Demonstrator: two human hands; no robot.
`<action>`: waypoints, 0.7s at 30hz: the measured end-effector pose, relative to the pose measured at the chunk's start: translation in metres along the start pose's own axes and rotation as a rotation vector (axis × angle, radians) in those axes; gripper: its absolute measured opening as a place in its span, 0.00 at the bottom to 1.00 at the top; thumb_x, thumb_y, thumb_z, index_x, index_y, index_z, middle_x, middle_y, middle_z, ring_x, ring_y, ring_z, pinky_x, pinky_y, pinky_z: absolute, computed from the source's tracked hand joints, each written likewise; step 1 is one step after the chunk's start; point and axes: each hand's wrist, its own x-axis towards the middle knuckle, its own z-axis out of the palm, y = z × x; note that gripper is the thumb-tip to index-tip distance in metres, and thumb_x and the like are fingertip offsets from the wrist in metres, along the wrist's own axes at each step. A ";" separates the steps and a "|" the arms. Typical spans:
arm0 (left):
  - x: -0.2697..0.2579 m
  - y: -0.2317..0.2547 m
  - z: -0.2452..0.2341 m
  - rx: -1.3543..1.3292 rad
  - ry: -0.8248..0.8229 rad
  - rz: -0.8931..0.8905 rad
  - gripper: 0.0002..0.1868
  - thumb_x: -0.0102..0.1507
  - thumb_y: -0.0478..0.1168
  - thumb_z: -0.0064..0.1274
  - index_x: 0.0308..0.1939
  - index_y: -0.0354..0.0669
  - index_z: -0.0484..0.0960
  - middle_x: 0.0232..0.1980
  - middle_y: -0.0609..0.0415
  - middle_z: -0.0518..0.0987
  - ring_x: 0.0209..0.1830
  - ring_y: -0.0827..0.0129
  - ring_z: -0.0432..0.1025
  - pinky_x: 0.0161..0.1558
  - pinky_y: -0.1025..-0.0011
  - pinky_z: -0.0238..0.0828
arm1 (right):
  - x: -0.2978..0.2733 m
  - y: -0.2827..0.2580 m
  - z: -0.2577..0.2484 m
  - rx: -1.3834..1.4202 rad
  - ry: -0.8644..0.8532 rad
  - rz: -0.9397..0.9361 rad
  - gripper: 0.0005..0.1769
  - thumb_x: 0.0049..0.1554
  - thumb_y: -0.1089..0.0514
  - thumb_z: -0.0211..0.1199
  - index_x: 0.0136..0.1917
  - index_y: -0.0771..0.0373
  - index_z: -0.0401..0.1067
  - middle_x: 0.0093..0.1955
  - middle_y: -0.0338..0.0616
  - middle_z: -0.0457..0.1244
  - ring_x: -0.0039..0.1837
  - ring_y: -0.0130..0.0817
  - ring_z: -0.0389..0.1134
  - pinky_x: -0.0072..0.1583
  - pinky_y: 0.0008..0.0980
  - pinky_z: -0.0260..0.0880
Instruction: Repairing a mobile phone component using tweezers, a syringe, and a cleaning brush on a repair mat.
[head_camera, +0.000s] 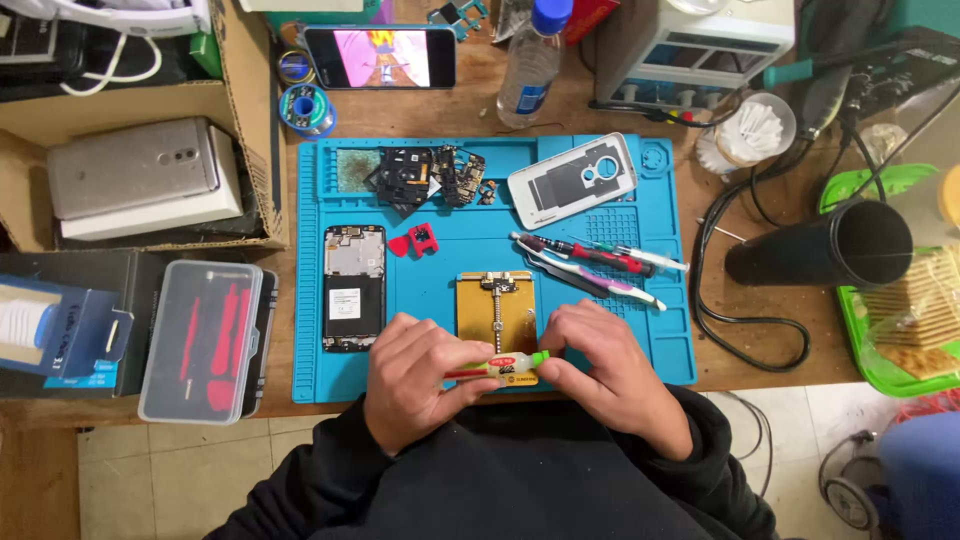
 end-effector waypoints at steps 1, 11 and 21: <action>0.001 0.000 0.000 0.002 0.002 -0.003 0.17 0.76 0.57 0.61 0.57 0.50 0.85 0.49 0.63 0.92 0.35 0.65 0.78 0.43 0.60 0.61 | 0.001 -0.001 0.000 0.001 -0.003 -0.002 0.24 0.76 0.38 0.52 0.47 0.55 0.71 0.43 0.36 0.67 0.44 0.39 0.64 0.52 0.40 0.58; 0.000 -0.008 0.007 -0.095 0.129 -0.032 0.19 0.75 0.60 0.63 0.54 0.51 0.93 0.34 0.62 0.83 0.27 0.63 0.75 0.41 0.65 0.69 | 0.004 0.015 0.017 0.056 0.149 -0.099 0.24 0.78 0.40 0.52 0.46 0.54 0.75 0.38 0.39 0.63 0.39 0.48 0.67 0.48 0.44 0.69; 0.017 -0.001 -0.001 0.081 0.062 0.008 0.19 0.75 0.61 0.63 0.56 0.54 0.93 0.37 0.64 0.82 0.34 0.64 0.77 0.48 0.62 0.70 | 0.003 0.016 0.020 0.110 0.195 -0.082 0.26 0.79 0.41 0.53 0.40 0.53 0.67 0.35 0.38 0.59 0.37 0.49 0.64 0.46 0.44 0.65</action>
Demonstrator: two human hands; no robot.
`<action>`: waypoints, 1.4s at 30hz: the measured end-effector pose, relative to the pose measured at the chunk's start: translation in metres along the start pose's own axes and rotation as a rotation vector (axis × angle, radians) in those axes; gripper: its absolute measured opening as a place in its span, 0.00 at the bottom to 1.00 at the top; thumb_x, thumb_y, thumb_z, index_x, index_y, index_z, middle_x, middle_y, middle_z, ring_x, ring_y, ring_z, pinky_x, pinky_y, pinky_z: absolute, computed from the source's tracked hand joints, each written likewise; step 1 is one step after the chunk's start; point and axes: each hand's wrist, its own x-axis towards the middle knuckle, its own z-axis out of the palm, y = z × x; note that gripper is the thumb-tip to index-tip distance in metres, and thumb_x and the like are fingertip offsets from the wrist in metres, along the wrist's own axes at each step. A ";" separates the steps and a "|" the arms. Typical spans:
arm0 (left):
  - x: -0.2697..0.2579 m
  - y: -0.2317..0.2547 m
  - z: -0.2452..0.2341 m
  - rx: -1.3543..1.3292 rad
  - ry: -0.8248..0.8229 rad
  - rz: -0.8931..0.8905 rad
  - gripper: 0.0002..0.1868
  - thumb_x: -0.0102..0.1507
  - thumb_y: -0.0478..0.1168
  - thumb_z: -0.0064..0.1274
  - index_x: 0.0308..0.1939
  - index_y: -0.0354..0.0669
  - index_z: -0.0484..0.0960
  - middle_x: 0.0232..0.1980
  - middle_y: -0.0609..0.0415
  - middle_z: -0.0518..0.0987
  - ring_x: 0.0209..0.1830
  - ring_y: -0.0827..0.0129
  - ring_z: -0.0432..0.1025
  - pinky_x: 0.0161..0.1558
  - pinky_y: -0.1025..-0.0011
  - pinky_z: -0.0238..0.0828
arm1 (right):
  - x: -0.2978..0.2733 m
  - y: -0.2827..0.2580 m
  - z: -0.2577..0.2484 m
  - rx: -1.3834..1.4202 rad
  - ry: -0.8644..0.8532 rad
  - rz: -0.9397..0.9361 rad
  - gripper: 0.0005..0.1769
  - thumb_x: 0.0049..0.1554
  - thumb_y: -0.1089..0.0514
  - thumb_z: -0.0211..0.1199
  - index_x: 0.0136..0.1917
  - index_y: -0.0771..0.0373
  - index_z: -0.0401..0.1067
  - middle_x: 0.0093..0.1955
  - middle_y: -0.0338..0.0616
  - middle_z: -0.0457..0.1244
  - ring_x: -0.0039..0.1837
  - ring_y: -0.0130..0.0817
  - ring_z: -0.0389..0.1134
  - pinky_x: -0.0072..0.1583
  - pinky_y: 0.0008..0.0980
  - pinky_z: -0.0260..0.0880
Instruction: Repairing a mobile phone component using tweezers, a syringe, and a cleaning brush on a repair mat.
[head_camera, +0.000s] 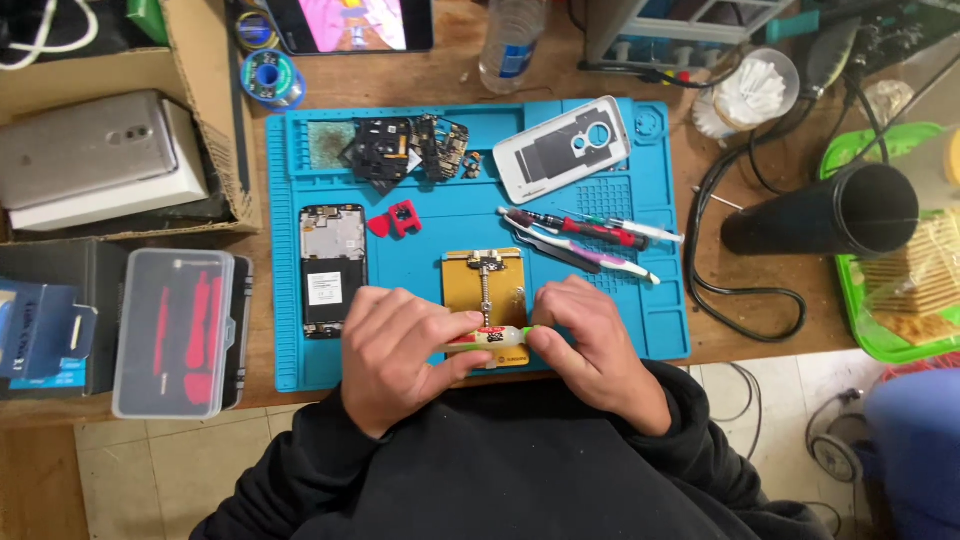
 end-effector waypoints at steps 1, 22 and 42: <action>0.001 0.001 0.001 -0.006 -0.005 0.000 0.19 0.75 0.61 0.63 0.56 0.54 0.93 0.37 0.64 0.82 0.34 0.64 0.77 0.48 0.62 0.70 | -0.002 0.001 0.000 -0.001 0.004 0.007 0.26 0.79 0.41 0.53 0.40 0.53 0.67 0.35 0.38 0.59 0.37 0.49 0.64 0.46 0.44 0.65; 0.035 0.022 -0.015 -0.003 -0.127 -0.146 0.16 0.74 0.59 0.65 0.52 0.55 0.96 0.29 0.61 0.77 0.35 0.58 0.77 0.60 0.54 0.74 | -0.003 0.000 0.001 -0.107 0.072 -0.064 0.21 0.79 0.42 0.49 0.58 0.59 0.74 0.48 0.44 0.67 0.46 0.51 0.70 0.51 0.47 0.71; 0.039 0.016 -0.025 0.141 -0.163 -0.192 0.20 0.75 0.63 0.56 0.52 0.58 0.95 0.44 0.61 0.78 0.46 0.60 0.72 0.58 0.58 0.58 | -0.014 -0.001 -0.034 -0.223 0.115 0.141 0.15 0.69 0.62 0.76 0.61 0.60 0.69 0.59 0.48 0.72 0.63 0.47 0.77 0.67 0.45 0.74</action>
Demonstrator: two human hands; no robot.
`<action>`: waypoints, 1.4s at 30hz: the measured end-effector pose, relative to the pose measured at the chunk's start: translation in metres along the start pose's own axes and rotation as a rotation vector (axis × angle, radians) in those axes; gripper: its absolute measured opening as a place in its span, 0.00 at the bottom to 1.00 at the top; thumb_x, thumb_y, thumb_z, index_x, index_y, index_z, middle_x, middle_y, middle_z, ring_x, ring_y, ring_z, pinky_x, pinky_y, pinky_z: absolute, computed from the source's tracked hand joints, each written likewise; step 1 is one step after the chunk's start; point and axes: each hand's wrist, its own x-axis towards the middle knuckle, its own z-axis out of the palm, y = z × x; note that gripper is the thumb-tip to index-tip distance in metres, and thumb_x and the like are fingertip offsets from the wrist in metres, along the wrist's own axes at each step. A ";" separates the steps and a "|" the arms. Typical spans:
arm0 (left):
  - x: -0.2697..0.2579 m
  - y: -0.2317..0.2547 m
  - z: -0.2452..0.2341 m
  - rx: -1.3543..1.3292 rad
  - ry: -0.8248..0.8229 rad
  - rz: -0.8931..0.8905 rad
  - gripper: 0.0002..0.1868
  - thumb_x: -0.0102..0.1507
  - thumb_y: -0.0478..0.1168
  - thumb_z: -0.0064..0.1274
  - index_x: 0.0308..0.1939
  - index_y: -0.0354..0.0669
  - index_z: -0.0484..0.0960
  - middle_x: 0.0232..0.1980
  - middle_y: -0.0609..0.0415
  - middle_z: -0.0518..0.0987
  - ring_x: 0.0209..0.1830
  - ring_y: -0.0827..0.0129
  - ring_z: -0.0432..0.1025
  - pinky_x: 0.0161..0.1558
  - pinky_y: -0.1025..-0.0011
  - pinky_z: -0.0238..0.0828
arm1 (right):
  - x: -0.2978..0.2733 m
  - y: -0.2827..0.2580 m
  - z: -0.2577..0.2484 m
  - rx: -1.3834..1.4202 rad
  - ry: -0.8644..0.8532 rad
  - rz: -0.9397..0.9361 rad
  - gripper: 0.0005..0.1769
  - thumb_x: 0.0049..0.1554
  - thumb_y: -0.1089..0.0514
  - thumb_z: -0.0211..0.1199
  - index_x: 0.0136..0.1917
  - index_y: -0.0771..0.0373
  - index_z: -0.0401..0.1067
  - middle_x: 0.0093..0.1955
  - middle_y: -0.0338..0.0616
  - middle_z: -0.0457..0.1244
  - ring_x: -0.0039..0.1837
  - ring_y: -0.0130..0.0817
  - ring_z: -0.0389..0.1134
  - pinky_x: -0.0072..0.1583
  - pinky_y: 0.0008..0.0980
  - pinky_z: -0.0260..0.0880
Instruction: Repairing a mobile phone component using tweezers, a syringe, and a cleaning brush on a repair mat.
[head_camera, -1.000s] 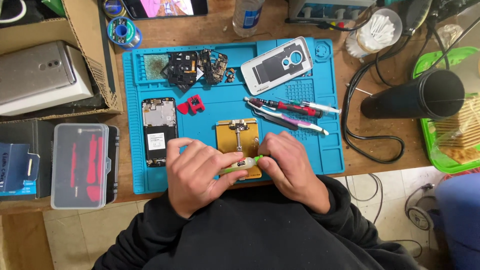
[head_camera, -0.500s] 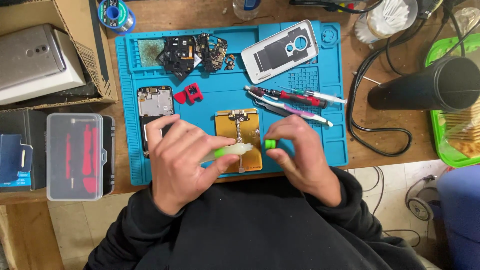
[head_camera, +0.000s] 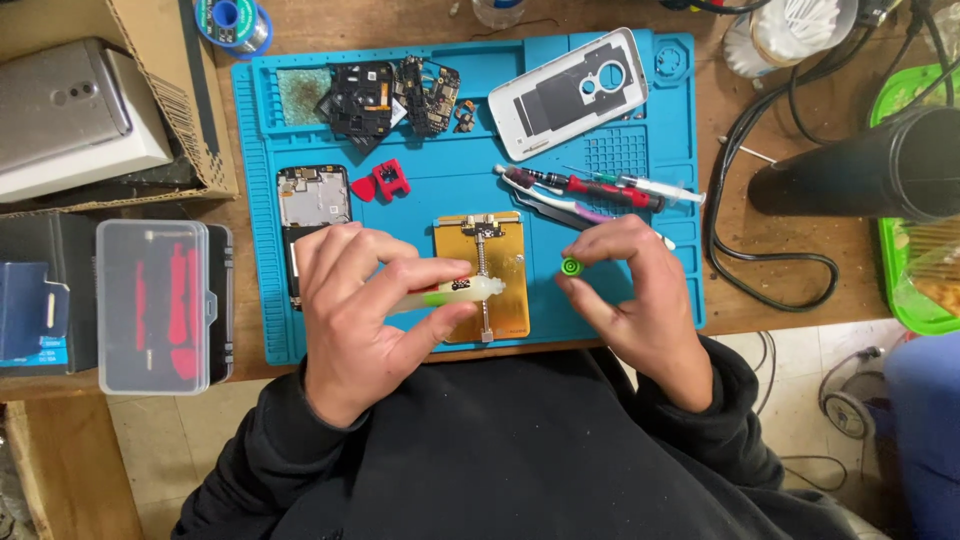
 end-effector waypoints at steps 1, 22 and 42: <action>-0.001 -0.001 0.001 0.005 0.003 0.001 0.20 0.75 0.63 0.56 0.52 0.58 0.95 0.44 0.61 0.78 0.46 0.60 0.72 0.58 0.58 0.58 | 0.000 0.001 -0.002 0.002 0.000 -0.005 0.15 0.69 0.62 0.76 0.61 0.60 0.69 0.59 0.48 0.72 0.63 0.47 0.77 0.67 0.45 0.74; -0.016 -0.020 0.023 -0.366 -0.043 -0.207 0.21 0.76 0.58 0.55 0.55 0.45 0.89 0.46 0.53 0.79 0.41 0.65 0.71 0.43 0.68 0.72 | -0.012 0.020 -0.026 -0.573 -0.135 -0.033 0.15 0.71 0.38 0.73 0.61 0.48 0.84 0.44 0.30 0.65 0.51 0.39 0.66 0.52 0.43 0.61; -0.010 -0.033 0.047 -1.766 0.258 -0.792 0.24 0.82 0.57 0.49 0.68 0.41 0.78 0.48 0.54 0.73 0.37 0.72 0.63 0.39 0.72 0.64 | -0.001 -0.006 -0.041 -0.165 0.275 0.017 0.09 0.72 0.72 0.80 0.56 0.71 0.79 0.56 0.57 0.71 0.60 0.50 0.72 0.65 0.44 0.71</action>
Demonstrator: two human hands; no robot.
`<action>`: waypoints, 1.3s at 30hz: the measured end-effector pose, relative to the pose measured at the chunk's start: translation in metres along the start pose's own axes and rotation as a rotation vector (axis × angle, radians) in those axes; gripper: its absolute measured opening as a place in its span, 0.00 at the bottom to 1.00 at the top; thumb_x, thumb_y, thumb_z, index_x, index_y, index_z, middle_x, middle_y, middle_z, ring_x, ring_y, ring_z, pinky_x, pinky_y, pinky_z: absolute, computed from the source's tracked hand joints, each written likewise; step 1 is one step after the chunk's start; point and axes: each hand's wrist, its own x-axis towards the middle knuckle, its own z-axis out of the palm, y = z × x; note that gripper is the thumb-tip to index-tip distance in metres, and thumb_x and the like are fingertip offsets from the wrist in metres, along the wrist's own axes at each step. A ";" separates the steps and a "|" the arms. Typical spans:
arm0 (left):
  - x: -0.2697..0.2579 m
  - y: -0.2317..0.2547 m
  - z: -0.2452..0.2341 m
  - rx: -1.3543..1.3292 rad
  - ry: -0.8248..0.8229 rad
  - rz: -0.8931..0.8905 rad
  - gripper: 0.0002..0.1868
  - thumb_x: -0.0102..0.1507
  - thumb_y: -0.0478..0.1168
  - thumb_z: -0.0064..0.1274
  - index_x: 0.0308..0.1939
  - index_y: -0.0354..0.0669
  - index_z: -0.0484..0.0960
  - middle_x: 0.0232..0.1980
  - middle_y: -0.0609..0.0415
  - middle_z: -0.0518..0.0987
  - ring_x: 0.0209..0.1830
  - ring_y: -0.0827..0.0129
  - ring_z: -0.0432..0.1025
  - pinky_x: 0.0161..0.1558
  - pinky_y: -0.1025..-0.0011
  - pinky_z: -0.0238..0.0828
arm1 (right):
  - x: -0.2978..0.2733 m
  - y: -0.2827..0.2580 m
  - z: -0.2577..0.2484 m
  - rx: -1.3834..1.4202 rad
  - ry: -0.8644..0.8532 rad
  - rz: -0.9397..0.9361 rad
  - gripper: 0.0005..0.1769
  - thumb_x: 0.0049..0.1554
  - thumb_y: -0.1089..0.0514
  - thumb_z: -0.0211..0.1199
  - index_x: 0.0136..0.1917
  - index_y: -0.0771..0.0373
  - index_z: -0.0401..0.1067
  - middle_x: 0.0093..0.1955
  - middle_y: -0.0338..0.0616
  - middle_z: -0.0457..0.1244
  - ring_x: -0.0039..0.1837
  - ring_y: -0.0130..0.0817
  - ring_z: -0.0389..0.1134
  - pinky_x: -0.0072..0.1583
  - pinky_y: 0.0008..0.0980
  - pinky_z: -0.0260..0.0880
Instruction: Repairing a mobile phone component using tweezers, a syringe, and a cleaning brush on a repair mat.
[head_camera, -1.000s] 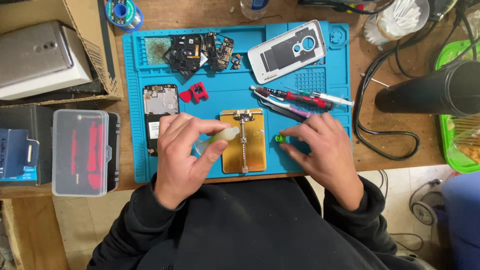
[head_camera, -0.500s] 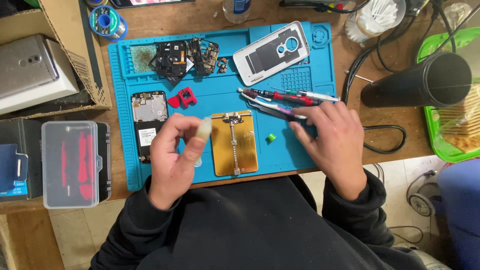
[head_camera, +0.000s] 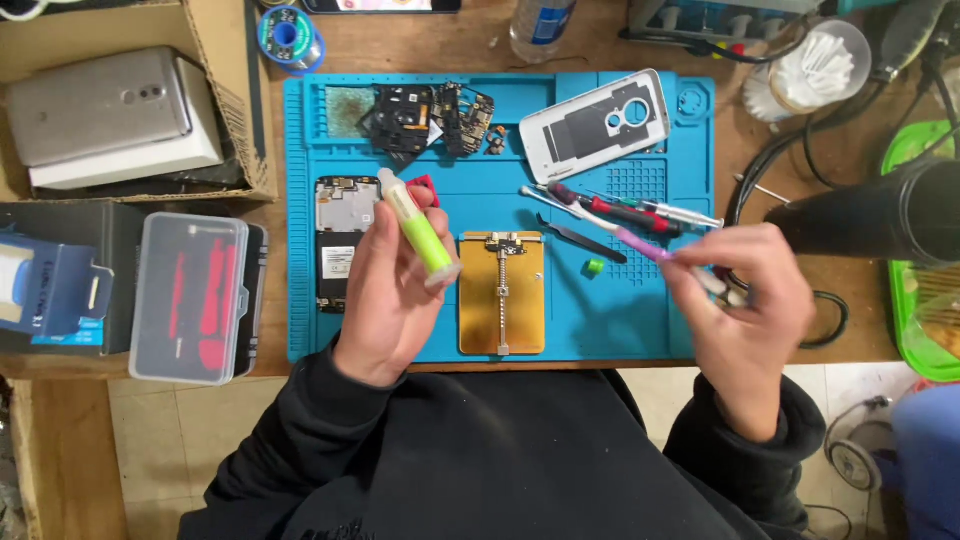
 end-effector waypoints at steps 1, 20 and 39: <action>0.001 0.000 -0.002 0.001 0.000 0.006 0.24 0.82 0.57 0.49 0.68 0.41 0.78 0.48 0.54 0.73 0.37 0.72 0.63 0.39 0.72 0.64 | -0.004 0.006 0.005 0.003 0.000 -0.005 0.09 0.72 0.72 0.80 0.56 0.71 0.79 0.56 0.57 0.71 0.60 0.50 0.72 0.65 0.44 0.71; 0.006 0.001 -0.009 -0.293 0.059 -0.038 0.19 0.81 0.55 0.55 0.69 0.49 0.85 0.56 0.52 0.89 0.39 0.64 0.78 0.44 0.69 0.74 | -0.008 0.018 0.023 -0.570 -0.645 0.181 0.23 0.61 0.25 0.75 0.48 0.41 0.77 0.37 0.29 0.66 0.47 0.42 0.71 0.53 0.48 0.65; 0.001 -0.017 -0.019 -0.014 -0.004 0.079 0.24 0.80 0.58 0.52 0.68 0.44 0.73 0.56 0.40 0.89 0.48 0.60 0.87 0.48 0.68 0.87 | -0.019 0.029 0.021 0.735 -0.263 0.057 0.15 0.57 0.57 0.78 0.48 0.63 0.72 0.34 0.45 0.72 0.36 0.39 0.75 0.47 0.36 0.75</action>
